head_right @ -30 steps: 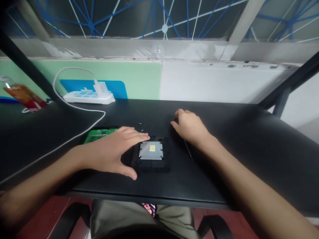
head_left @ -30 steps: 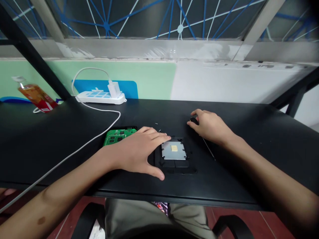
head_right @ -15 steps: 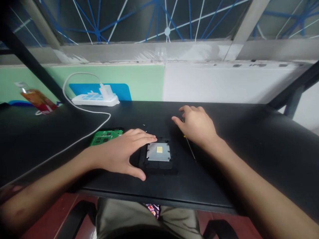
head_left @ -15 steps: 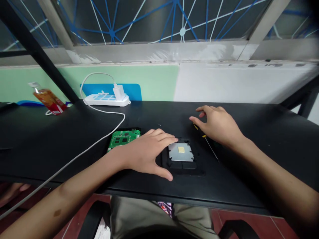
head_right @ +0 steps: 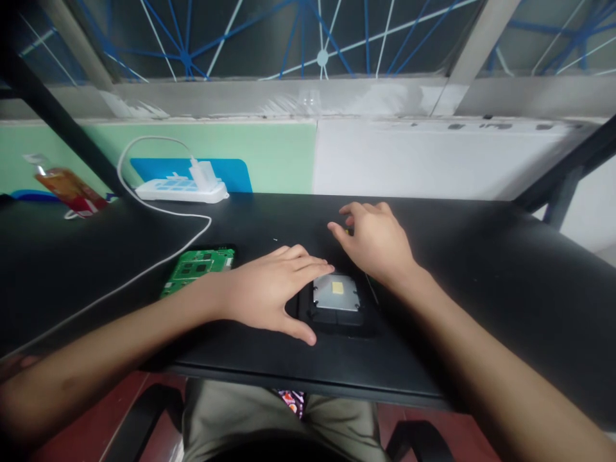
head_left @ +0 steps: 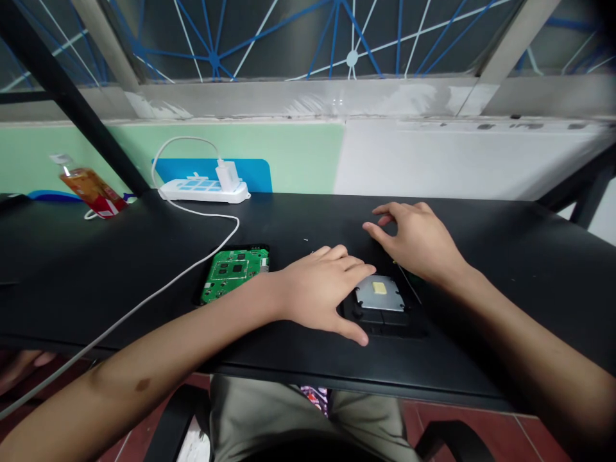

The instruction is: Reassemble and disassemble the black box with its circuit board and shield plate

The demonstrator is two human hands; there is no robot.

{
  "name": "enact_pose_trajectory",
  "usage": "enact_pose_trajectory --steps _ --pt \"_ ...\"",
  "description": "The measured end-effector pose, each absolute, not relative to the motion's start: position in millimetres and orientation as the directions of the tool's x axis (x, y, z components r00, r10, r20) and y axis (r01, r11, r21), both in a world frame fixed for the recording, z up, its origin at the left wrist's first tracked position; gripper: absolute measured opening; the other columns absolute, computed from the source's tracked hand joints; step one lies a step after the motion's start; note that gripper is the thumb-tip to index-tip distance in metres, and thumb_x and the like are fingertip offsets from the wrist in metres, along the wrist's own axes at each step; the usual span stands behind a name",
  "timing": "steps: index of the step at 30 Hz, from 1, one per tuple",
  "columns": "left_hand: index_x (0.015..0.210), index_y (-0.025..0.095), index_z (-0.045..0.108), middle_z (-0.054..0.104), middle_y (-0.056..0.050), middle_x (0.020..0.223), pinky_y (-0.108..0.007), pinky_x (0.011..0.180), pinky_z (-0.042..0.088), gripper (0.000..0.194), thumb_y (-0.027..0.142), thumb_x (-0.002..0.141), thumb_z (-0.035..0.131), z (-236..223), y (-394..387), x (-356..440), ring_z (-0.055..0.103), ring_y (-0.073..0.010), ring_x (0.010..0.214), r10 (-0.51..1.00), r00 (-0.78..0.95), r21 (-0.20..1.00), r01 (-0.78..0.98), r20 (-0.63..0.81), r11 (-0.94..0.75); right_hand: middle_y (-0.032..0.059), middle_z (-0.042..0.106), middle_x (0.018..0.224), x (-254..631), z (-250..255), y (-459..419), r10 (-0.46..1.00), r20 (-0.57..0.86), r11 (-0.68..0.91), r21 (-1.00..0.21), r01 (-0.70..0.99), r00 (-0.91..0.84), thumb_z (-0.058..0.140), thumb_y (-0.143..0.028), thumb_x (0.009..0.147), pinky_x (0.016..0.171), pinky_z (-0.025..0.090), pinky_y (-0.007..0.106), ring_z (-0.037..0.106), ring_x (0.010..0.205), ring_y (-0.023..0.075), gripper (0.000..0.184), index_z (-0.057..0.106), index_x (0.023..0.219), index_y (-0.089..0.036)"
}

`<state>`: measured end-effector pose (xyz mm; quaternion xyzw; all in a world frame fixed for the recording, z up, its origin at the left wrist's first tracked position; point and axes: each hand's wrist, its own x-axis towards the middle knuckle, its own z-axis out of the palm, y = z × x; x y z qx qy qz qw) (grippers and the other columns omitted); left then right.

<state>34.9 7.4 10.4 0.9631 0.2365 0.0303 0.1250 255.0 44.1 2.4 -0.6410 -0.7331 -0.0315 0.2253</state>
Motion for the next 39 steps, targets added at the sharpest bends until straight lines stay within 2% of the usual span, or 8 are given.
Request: enact_pose_trajectory --steps 7,11,13,18,26,29,37,39 --pt "0.158 0.015 0.038 0.045 -0.018 0.162 -0.050 0.120 0.034 0.110 0.080 0.077 0.074 25.5 10.5 -2.9 0.044 -0.0376 0.145 0.534 0.838 0.207 0.507 0.108 -0.837 0.0100 0.078 0.103 255.6 2.5 43.9 0.919 0.386 0.188 -0.253 0.949 -0.079 0.054 -0.053 0.093 0.089 0.054 0.050 0.061 0.112 0.0359 0.047 0.070 0.121 -0.020" --pt "0.154 0.021 0.046 0.054 -0.014 0.156 -0.053 0.118 0.037 0.092 0.075 0.083 0.072 35.2 14.3 -57.8 0.051 -0.0380 0.140 0.686 0.724 0.137 0.674 0.074 -0.726 0.0089 0.078 0.104 253.4 3.0 42.5 0.919 0.385 0.198 -0.268 0.943 -0.084 0.054 -0.054 0.093 0.094 0.053 0.052 0.060 0.114 0.0359 0.046 0.071 0.120 -0.021" --pt "0.155 0.020 0.046 0.054 -0.015 0.156 -0.058 0.120 0.036 0.096 0.077 0.082 0.070 36.2 15.6 -82.8 0.051 -0.0402 0.141 0.752 0.657 0.134 0.741 0.054 -0.658 0.0084 0.078 0.104 252.4 3.0 42.1 0.921 0.378 0.203 -0.274 0.940 -0.089 0.055 -0.053 0.092 0.096 0.052 0.053 0.060 0.114 0.0350 0.045 0.071 0.119 -0.021" --pt "0.162 0.019 0.034 0.044 -0.020 0.162 -0.061 0.121 0.039 0.116 0.085 0.074 0.068 35.4 13.7 -119.7 0.043 -0.0451 0.150 0.838 0.526 0.157 0.848 -0.145 -0.505 0.0082 0.078 0.105 251.7 2.3 42.0 0.925 0.367 0.211 -0.275 0.938 -0.101 0.055 -0.053 0.092 0.097 0.052 0.052 0.059 0.113 0.0337 0.044 0.071 0.118 -0.021" --pt "0.165 0.028 0.026 0.042 -0.017 0.163 -0.061 0.120 0.044 0.123 0.076 0.067 0.081 28.9 4.7 -151.9 0.045 -0.0459 0.148 0.826 0.539 0.215 0.837 -0.165 -0.504 0.0084 0.078 0.104 251.8 2.4 42.0 0.925 0.365 0.220 -0.279 0.935 -0.109 0.056 -0.053 0.092 0.096 0.052 0.050 0.059 0.114 0.0340 0.044 0.071 0.118 -0.021" --pt "0.165 0.031 0.022 0.042 -0.014 0.162 -0.060 0.119 0.044 0.119 0.071 0.071 0.082 27.0 0.4 -155.5 0.047 -0.0440 0.147 0.820 0.550 0.237 0.828 -0.161 -0.509 0.0084 0.077 0.104 251.2 2.4 41.5 0.923 0.370 0.224 -0.283 0.933 -0.110 0.056 -0.052 0.092 0.096 0.052 0.049 0.058 0.114 0.0335 0.043 0.071 0.118 -0.021" --pt "0.165 0.027 0.020 0.041 -0.012 0.164 -0.053 0.126 0.035 0.113 0.062 0.077 0.082 32.9 -20.3 -109.7 0.044 -0.0386 0.149 0.735 0.664 0.231 0.744 -0.140 -0.627 0.0082 0.077 0.102 244.7 0.4 38.4 0.911 0.381 0.275 -0.282 0.919 -0.156 0.058 -0.053 0.092 0.097 0.051 0.049 0.059 0.110 0.0317 0.043 0.072 0.117 -0.021" --pt "0.164 0.024 0.022 0.041 -0.013 0.164 -0.050 0.124 0.038 0.114 0.062 0.076 0.082 32.4 -23.4 -94.1 0.043 -0.0377 0.149 0.705 0.697 0.232 0.713 -0.134 -0.661 0.0083 0.077 0.103 243.4 0.1 37.3 0.905 0.387 0.297 -0.280 0.913 -0.175 0.058 -0.052 0.092 0.098 0.051 0.050 0.059 0.110 0.0318 0.043 0.072 0.117 -0.020"
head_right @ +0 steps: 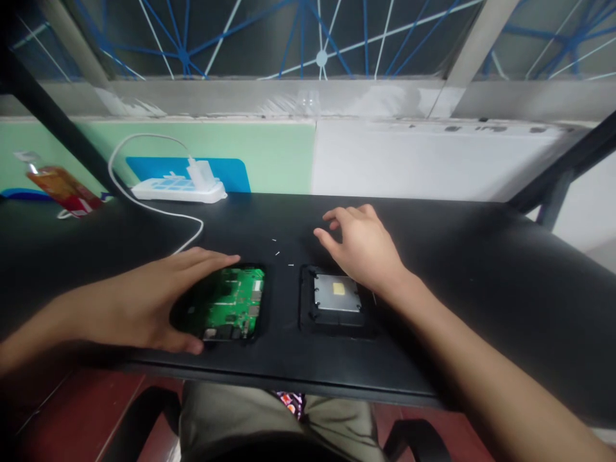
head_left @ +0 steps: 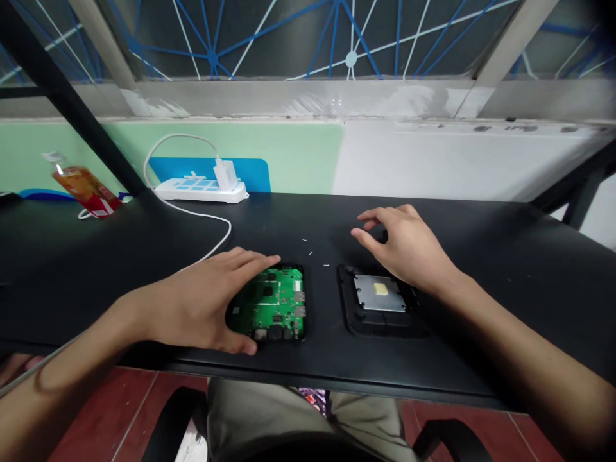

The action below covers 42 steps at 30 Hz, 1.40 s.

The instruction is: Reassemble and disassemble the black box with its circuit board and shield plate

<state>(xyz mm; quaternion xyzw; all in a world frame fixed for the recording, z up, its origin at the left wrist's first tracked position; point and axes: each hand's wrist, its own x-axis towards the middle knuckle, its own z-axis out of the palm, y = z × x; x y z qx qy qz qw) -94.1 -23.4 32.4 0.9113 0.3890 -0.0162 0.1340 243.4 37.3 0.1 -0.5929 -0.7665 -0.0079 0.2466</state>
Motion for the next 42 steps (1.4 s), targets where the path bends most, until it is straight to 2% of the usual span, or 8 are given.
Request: enact_pose_trajectory --steps 3,8,13,16,23,30,35,42 --pt "0.164 0.021 0.025 0.041 -0.014 0.164 -0.049 0.124 0.039 0.112 0.058 0.076 0.084 29.8 -23.8 -71.4 0.042 -0.0369 0.150 0.682 0.718 0.243 0.693 -0.143 -0.679 0.0086 0.077 0.102 242.7 -0.2 36.4 0.899 0.391 0.318 -0.279 0.906 -0.195 0.058 -0.052 0.093 0.099 0.052 0.051 0.058 0.108 0.0325 0.044 0.072 0.118 -0.019" --pt "0.163 0.017 0.025 0.040 -0.016 0.165 -0.053 0.129 0.029 0.116 0.059 0.074 0.086 24.9 -14.4 -47.1 0.038 -0.0354 0.153 0.643 0.754 0.257 0.653 -0.133 -0.712 0.0082 0.077 0.102 242.8 -1.0 36.7 0.898 0.390 0.324 -0.279 0.904 -0.201 0.059 -0.050 0.093 0.100 0.052 0.052 0.059 0.108 0.0325 0.043 0.072 0.118 -0.018" --pt "0.161 0.016 0.029 0.039 -0.018 0.162 -0.051 0.121 0.042 0.117 0.066 0.072 0.085 19.9 2.5 -44.3 0.042 -0.0366 0.148 0.648 0.756 0.325 0.638 -0.093 -0.698 0.0090 0.078 0.103 241.9 -0.5 35.9 0.851 0.449 0.411 -0.243 0.878 -0.274 0.060 -0.048 0.094 0.103 0.052 0.053 0.062 0.107 0.0316 0.040 0.072 0.117 -0.017" --pt "0.162 0.017 0.026 0.036 -0.019 0.162 -0.054 0.120 0.043 0.119 0.070 0.072 0.083 12.7 11.1 -47.7 0.041 -0.0385 0.148 0.668 0.742 0.356 0.638 -0.048 -0.683 0.0104 0.077 0.109 240.1 2.4 31.8 0.809 0.459 0.505 -0.223 0.834 -0.367 0.059 -0.052 0.095 0.104 0.052 0.054 0.063 0.109 0.0311 0.043 0.071 0.118 -0.018" --pt "0.158 0.017 0.029 0.041 -0.022 0.155 -0.062 0.119 0.040 0.117 0.083 0.073 0.074 -0.3 19.8 -57.1 0.040 -0.0415 0.146 0.664 0.746 0.362 0.603 0.059 -0.711 0.0169 0.064 0.143 231.3 4.8 18.1 0.723 0.271 0.690 -0.271 0.671 -0.635 0.056 -0.074 0.088 0.114 0.049 0.058 0.056 0.136 0.0334 0.073 0.067 0.132 -0.018" --pt "0.160 0.014 0.026 0.040 -0.024 0.156 -0.063 0.118 0.040 0.125 0.082 0.069 0.078 0.8 20.7 -64.5 0.038 -0.0431 0.145 0.669 0.743 0.369 0.620 0.006 -0.692 0.0196 0.057 0.152 232.3 3.9 15.1 0.711 0.113 0.693 -0.285 0.663 -0.694 0.064 -0.087 0.070 0.118 0.047 0.058 0.054 0.142 0.0369 0.099 0.065 0.138 -0.015" --pt "0.159 0.012 0.029 0.044 -0.023 0.154 -0.062 0.118 0.040 0.123 0.079 0.069 0.079 -0.5 21.0 -65.3 0.041 -0.0417 0.142 0.683 0.730 0.369 0.630 0.020 -0.683 0.0189 0.050 0.158 234.1 5.2 13.0 0.715 0.066 0.682 -0.287 0.673 -0.696 0.071 -0.084 0.068 0.120 0.047 0.056 0.053 0.145 0.0362 0.096 0.064 0.138 -0.018" --pt "0.157 0.014 0.032 0.047 -0.022 0.152 -0.060 0.117 0.041 0.120 0.079 0.069 0.079 0.7 20.8 -65.2 0.043 -0.0415 0.141 0.699 0.714 0.363 0.644 0.029 -0.673 0.0215 0.053 0.155 231.2 8.0 8.3 0.719 0.063 0.672 -0.320 0.668 -0.692 0.072 -0.079 0.071 0.116 0.050 0.060 0.051 0.147 0.0384 0.079 0.069 0.123 -0.019"
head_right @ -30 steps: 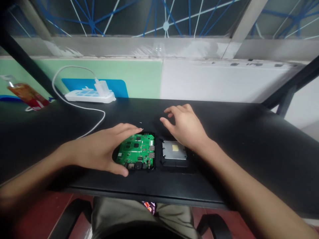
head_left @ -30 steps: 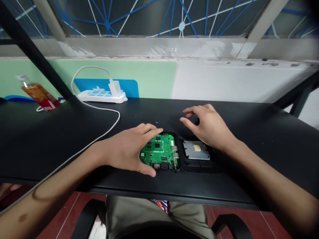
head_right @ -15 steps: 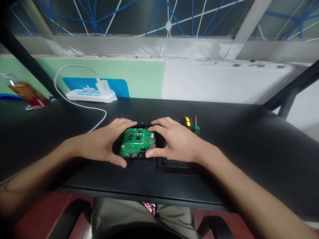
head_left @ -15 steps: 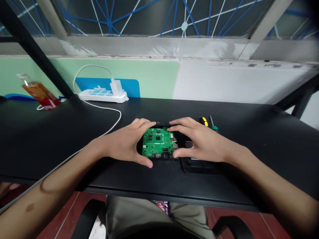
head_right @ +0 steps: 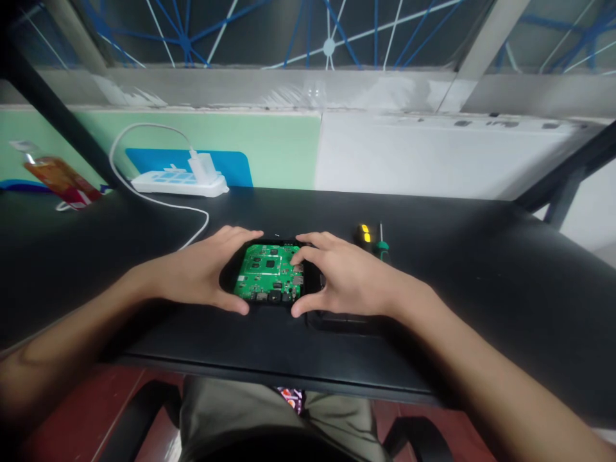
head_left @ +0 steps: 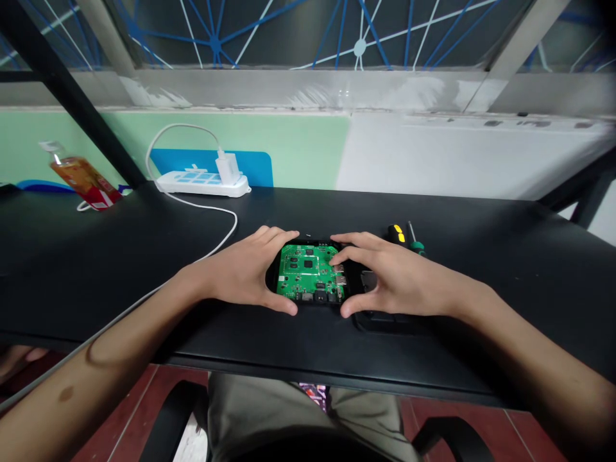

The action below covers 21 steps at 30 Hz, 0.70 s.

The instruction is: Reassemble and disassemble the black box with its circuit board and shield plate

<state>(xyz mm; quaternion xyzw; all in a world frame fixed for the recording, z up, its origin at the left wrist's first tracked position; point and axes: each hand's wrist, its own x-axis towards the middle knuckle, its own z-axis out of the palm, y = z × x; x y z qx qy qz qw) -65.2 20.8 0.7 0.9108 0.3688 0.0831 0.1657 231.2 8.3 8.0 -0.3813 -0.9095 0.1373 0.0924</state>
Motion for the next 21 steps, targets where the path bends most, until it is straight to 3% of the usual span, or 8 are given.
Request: enact_pose_trajectory --steps 8,15,21 --pt "0.156 0.018 0.034 0.050 -0.021 0.150 -0.063 0.116 0.042 0.118 0.080 0.066 0.079 -0.6 21.0 -63.2 0.046 -0.0430 0.140 0.708 0.705 0.357 0.648 0.054 -0.673 0.0230 0.049 0.159 231.3 7.4 7.8 0.724 0.048 0.655 -0.357 0.665 -0.688 0.070 -0.079 0.072 0.117 0.049 0.061 0.047 0.151 0.0386 0.078 0.067 0.123 -0.020" --pt "0.157 0.014 0.032 0.048 -0.023 0.151 -0.061 0.117 0.041 0.123 0.081 0.064 0.079 -2.5 21.8 -62.9 0.044 -0.0437 0.141 0.721 0.692 0.362 0.660 0.048 -0.658 0.0227 0.044 0.162 231.5 6.3 6.5 0.708 0.076 0.674 -0.371 0.639 -0.702 0.068 -0.078 0.075 0.113 0.053 0.057 0.042 0.154 0.0381 0.074 0.063 0.120 -0.019" --pt "0.153 0.015 0.034 0.050 -0.021 0.146 -0.061 0.114 0.043 0.118 0.077 0.065 0.082 -2.9 21.1 -62.8 0.046 -0.0415 0.135 0.713 0.699 0.380 0.647 0.049 -0.661 0.0163 0.046 0.157 231.7 7.3 5.0 0.712 0.112 0.673 -0.390 0.628 -0.693 0.073 -0.073 0.076 0.110 0.055 0.053 0.052 0.144 0.0337 0.067 0.057 0.118 -0.024"
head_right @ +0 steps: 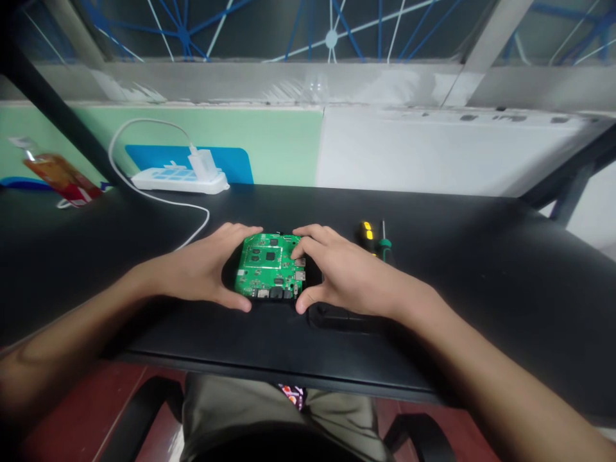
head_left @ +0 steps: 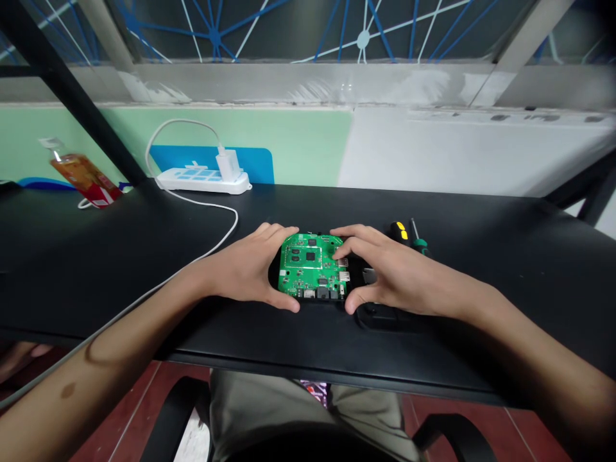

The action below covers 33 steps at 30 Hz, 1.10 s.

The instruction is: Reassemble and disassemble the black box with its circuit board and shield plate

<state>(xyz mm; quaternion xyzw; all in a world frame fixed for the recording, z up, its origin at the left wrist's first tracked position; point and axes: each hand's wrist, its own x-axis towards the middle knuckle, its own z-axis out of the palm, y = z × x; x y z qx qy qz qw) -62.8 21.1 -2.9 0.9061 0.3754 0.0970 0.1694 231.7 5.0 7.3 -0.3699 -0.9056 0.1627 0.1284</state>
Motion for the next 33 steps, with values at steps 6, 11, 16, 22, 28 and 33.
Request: enact_pose_trajectory --steps 6,11,16,22,28,33 --pt "0.148 0.021 0.034 0.050 -0.017 0.144 -0.059 0.110 0.048 0.112 0.071 0.063 0.087 0.3 19.7 -62.7 0.051 -0.0396 0.130 0.720 0.689 0.439 0.624 0.081 -0.647 0.0130 0.047 0.149 227.6 10.1 4.1 0.727 0.155 0.664 -0.409 0.626 -0.669 0.081 -0.064 0.073 0.104 0.059 0.048 0.059 0.132 0.0305 0.060 0.054 0.111 -0.026" --pt "0.146 0.026 0.033 0.050 -0.014 0.143 -0.059 0.106 0.051 0.107 0.069 0.064 0.087 0.8 19.4 -63.5 0.054 -0.0389 0.127 0.711 0.696 0.460 0.602 0.097 -0.653 0.0121 0.047 0.152 230.3 9.3 6.2 0.701 0.184 0.687 -0.433 0.583 -0.689 0.083 -0.069 0.068 0.109 0.056 0.053 0.056 0.137 0.0337 0.073 0.055 0.122 -0.029" --pt "0.144 0.024 0.033 0.049 -0.015 0.143 -0.058 0.105 0.051 0.106 0.071 0.065 0.086 -0.6 20.4 -64.4 0.054 -0.0385 0.126 0.703 0.703 0.462 0.591 0.107 -0.661 0.0103 0.044 0.162 235.8 12.6 9.5 0.699 0.162 0.676 -0.470 0.568 -0.697 0.077 -0.060 0.080 0.112 0.055 0.055 0.050 0.146 0.0329 0.067 0.054 0.135 -0.031" --pt "0.145 0.024 0.032 0.048 -0.015 0.145 -0.059 0.106 0.051 0.106 0.071 0.067 0.086 -1.1 20.3 -64.4 0.052 -0.0393 0.128 0.697 0.708 0.464 0.583 0.113 -0.667 0.0111 0.048 0.161 237.4 11.3 11.6 0.673 0.199 0.715 -0.420 0.559 -0.712 0.074 -0.046 0.086 0.120 0.049 0.055 0.049 0.148 0.0277 0.062 0.052 0.141 -0.027" --pt "0.147 0.025 0.033 0.049 -0.015 0.143 -0.060 0.106 0.052 0.108 0.072 0.064 0.086 -2.3 21.6 -65.5 0.054 -0.0402 0.128 0.700 0.705 0.470 0.583 0.113 -0.663 0.0108 0.059 0.153 235.3 11.3 11.9 0.706 0.228 0.695 -0.407 0.593 -0.671 0.075 -0.045 0.084 0.116 0.052 0.055 0.057 0.142 0.0291 0.068 0.051 0.146 -0.027" --pt "0.160 0.020 0.016 0.033 -0.026 0.159 -0.067 0.119 0.040 0.136 0.073 0.058 0.089 -4.7 21.5 -66.8 0.039 -0.0481 0.149 0.757 0.652 0.505 0.641 0.038 -0.577 0.0098 0.064 0.149 234.4 12.0 13.2 0.743 0.251 0.667 -0.357 0.654 -0.621 0.077 -0.048 0.081 0.110 0.057 0.051 0.064 0.134 0.0287 0.077 0.051 0.148 -0.024"
